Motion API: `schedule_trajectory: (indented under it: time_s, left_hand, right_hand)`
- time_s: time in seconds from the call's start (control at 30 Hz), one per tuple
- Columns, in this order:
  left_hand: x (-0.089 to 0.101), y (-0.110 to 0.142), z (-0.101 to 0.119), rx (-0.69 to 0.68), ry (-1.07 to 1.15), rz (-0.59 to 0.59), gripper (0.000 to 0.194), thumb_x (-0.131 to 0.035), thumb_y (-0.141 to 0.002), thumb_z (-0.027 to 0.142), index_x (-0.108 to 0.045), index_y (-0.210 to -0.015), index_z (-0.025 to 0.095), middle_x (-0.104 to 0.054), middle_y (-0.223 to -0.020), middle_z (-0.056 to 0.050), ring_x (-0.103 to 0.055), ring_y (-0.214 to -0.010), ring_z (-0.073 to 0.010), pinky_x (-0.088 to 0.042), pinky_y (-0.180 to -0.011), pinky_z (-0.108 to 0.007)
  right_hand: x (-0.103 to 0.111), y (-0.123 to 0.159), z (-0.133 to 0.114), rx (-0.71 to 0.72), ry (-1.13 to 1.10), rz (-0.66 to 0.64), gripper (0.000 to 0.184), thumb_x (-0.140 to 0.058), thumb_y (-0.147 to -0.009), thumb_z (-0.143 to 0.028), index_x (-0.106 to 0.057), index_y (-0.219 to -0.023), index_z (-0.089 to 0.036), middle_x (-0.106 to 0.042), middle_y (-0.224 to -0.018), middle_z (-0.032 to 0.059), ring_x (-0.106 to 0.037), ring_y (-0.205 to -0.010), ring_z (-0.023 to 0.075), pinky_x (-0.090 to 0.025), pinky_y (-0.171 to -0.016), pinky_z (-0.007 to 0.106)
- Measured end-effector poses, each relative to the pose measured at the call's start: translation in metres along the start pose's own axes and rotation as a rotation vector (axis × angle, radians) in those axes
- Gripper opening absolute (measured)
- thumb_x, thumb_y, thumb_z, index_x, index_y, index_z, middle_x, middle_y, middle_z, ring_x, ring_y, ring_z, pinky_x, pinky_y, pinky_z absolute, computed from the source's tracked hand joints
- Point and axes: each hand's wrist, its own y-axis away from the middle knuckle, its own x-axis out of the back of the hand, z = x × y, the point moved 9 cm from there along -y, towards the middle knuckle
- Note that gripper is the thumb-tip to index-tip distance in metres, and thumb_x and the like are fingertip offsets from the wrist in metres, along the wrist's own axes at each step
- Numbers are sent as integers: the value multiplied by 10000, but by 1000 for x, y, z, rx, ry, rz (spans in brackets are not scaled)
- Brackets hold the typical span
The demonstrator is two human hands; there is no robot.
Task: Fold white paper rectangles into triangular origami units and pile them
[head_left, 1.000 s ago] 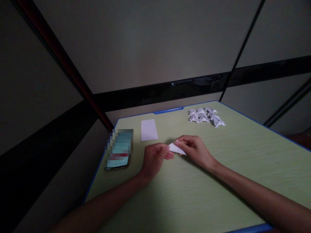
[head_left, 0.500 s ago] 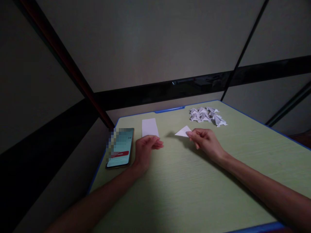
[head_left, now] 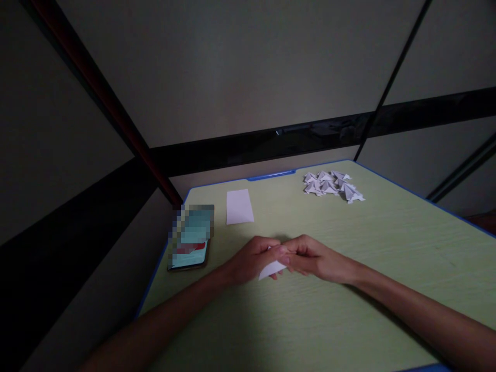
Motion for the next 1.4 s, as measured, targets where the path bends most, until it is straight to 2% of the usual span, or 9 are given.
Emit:
schedule_trajectory:
  time_s: [0.13,0.37,0.6,0.73,0.87,0.97,1.13,1.27,1.4]
  left_hand:
    - [2,1,3,-40,93,26,365,-481,-686,461,-535,-584,115,-484,-493,5,-407,-432,-63,-298,-405,-178]
    - [-6,4,7,-82,299,36,378,-537,-636,466,-380,-503,149,-298,-445,65,-251,-403,-39,-174,-396,-195]
    - [11,5,18,-142,415,117,351,-562,-613,465,-459,-509,146,-447,-487,9,-365,-448,-69,-231,-421,-204]
    - [19,7,22,-154,352,163,330,-556,-635,441,-490,-509,143,-470,-485,4,-352,-420,-63,-213,-403,-203]
    - [11,7,11,-90,207,153,369,-526,-645,466,-453,-482,143,-351,-426,46,-270,-383,-50,-160,-387,-202]
    - [-1,6,9,-95,24,41,349,-472,-712,397,-419,-478,143,-293,-439,54,-255,-414,-53,-165,-405,-201]
    - [-6,9,16,-149,-195,-51,358,-396,-764,343,-371,-467,145,-279,-466,46,-258,-447,-58,-174,-422,-210]
    - [-3,11,19,-178,-48,-2,375,-426,-747,374,-346,-457,151,-253,-449,56,-233,-421,-48,-175,-406,-204]
    - [-10,13,16,-158,215,-40,371,-496,-708,385,-379,-452,144,-290,-434,58,-264,-398,-40,-196,-392,-190]
  right_hand:
    - [7,2,-1,27,-101,79,293,-454,-773,-352,-519,-608,-119,-341,-516,-49,-282,-466,52,-196,-437,207]
    - [10,2,0,106,-402,177,335,-590,-659,-310,-394,-438,-152,-303,-448,-58,-254,-446,60,-169,-439,226]
    - [22,7,-13,151,-560,284,349,-623,-581,-360,-391,-401,-172,-321,-409,-41,-295,-456,87,-221,-458,238]
    - [32,11,-21,177,-412,361,338,-555,-668,-364,-397,-438,-172,-305,-405,-49,-264,-434,78,-194,-439,231]
    - [21,6,-13,102,-173,261,351,-540,-682,-424,-396,-500,-161,-300,-462,-63,-244,-439,54,-164,-413,207]
    - [12,3,-2,9,-44,191,353,-524,-709,-392,-371,-491,-161,-290,-430,-79,-240,-396,36,-172,-382,194]
    - [-1,4,-1,-32,-41,52,312,-504,-735,-331,-396,-501,-155,-311,-403,-85,-236,-355,24,-157,-346,186]
    - [2,7,-10,33,-151,94,309,-513,-733,-306,-393,-493,-152,-296,-416,-85,-224,-366,24,-142,-346,188]
    - [3,8,-15,141,-297,108,311,-536,-725,-270,-385,-484,-144,-308,-432,-80,-239,-383,22,-142,-350,184]
